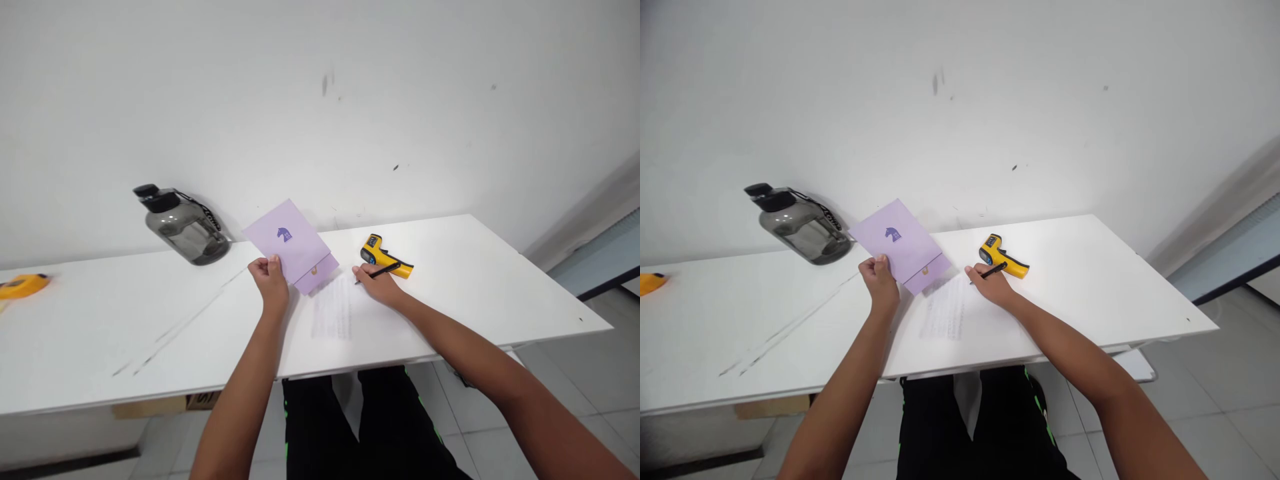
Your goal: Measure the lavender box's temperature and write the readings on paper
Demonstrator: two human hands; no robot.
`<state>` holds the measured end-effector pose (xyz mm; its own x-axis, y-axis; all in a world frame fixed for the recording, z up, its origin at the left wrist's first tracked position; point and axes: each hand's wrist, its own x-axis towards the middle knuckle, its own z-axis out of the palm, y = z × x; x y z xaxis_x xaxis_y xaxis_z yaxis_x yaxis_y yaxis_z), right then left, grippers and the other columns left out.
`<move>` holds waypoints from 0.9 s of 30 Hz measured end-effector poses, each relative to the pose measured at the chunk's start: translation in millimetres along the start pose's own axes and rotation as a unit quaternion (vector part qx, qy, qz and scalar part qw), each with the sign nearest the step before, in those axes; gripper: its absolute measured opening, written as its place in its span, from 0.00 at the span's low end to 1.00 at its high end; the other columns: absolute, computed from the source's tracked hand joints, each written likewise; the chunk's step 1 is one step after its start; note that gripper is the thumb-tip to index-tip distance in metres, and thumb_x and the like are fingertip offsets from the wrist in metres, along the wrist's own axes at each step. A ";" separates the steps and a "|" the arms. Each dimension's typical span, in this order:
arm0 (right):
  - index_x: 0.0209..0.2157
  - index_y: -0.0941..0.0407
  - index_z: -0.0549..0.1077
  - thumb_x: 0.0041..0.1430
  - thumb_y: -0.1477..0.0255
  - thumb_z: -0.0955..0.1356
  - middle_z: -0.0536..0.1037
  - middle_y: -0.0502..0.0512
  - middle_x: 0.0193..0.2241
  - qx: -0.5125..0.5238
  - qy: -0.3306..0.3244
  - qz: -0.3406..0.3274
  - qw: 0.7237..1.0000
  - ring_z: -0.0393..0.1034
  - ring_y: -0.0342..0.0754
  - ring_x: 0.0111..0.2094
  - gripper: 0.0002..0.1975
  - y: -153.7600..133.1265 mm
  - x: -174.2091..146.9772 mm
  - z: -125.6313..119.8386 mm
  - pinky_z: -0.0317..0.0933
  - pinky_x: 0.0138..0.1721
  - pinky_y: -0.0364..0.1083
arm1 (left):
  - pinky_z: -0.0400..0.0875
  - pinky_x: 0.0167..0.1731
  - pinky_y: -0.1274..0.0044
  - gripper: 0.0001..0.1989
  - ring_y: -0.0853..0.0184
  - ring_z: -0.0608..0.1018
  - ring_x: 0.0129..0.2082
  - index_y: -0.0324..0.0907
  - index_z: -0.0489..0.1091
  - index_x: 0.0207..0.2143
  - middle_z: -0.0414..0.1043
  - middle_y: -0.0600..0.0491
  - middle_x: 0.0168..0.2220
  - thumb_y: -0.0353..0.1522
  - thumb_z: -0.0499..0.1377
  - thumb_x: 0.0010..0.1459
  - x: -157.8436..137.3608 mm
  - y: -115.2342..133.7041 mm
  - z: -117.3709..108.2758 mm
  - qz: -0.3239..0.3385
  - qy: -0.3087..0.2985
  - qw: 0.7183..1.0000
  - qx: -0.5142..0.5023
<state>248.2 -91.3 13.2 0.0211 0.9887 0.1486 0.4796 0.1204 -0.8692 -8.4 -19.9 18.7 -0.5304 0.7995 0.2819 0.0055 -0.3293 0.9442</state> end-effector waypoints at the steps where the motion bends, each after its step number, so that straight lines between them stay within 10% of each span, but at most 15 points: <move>1: 0.23 0.51 0.65 0.64 0.47 0.62 0.71 0.50 0.23 -0.004 -0.005 -0.001 1.000 0.67 0.50 0.30 0.25 -0.3 -0.1 0.1 0.59 0.33 0.47 | 0.60 0.31 0.76 0.22 0.72 0.62 0.28 0.46 0.56 0.39 0.55 0.61 0.31 0.47 0.64 0.58 0.3 0.7 -0.2 -0.015 0.009 1.000 0.007; 17: 0.36 0.51 0.75 0.67 0.53 0.64 0.80 0.52 0.33 -0.037 -0.036 -0.092 0.994 0.75 0.51 0.36 0.18 -3.8 -6.2 -0.2 0.64 0.41 0.49 | 0.58 0.32 0.76 0.23 0.72 0.61 0.28 0.46 0.56 0.39 0.55 0.61 0.31 0.49 0.64 0.59 1.3 0.1 -0.8 -0.023 0.007 1.000 0.013; 22: 0.44 0.51 0.72 0.66 0.47 0.65 0.81 0.56 0.40 0.084 0.024 -0.032 0.996 0.78 0.53 0.40 0.22 -8.5 -5.2 3.4 0.69 0.45 0.52 | 0.60 0.34 0.74 0.25 0.69 0.64 0.32 0.46 0.57 0.38 0.57 0.59 0.33 0.53 0.64 0.57 -2.9 -1.1 0.1 -0.005 -0.024 1.000 0.017; 27: 0.43 0.47 0.61 0.48 0.49 0.79 0.69 0.60 0.66 0.279 -0.029 -0.011 0.960 0.69 0.55 0.64 0.32 -6.0 -0.6 6.4 0.68 0.59 0.55 | 0.63 0.35 0.73 0.27 0.68 0.65 0.33 0.46 0.59 0.37 0.60 0.57 0.33 0.54 0.65 0.52 -10.8 -3.7 2.5 0.017 -0.063 0.998 -0.007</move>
<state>239.8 -92.0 15.3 -0.0394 0.9867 0.1576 -0.0659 0.1548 -0.9857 -0.5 -26.0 12.6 -0.4187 0.8444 0.3343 0.0102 -0.3637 0.9315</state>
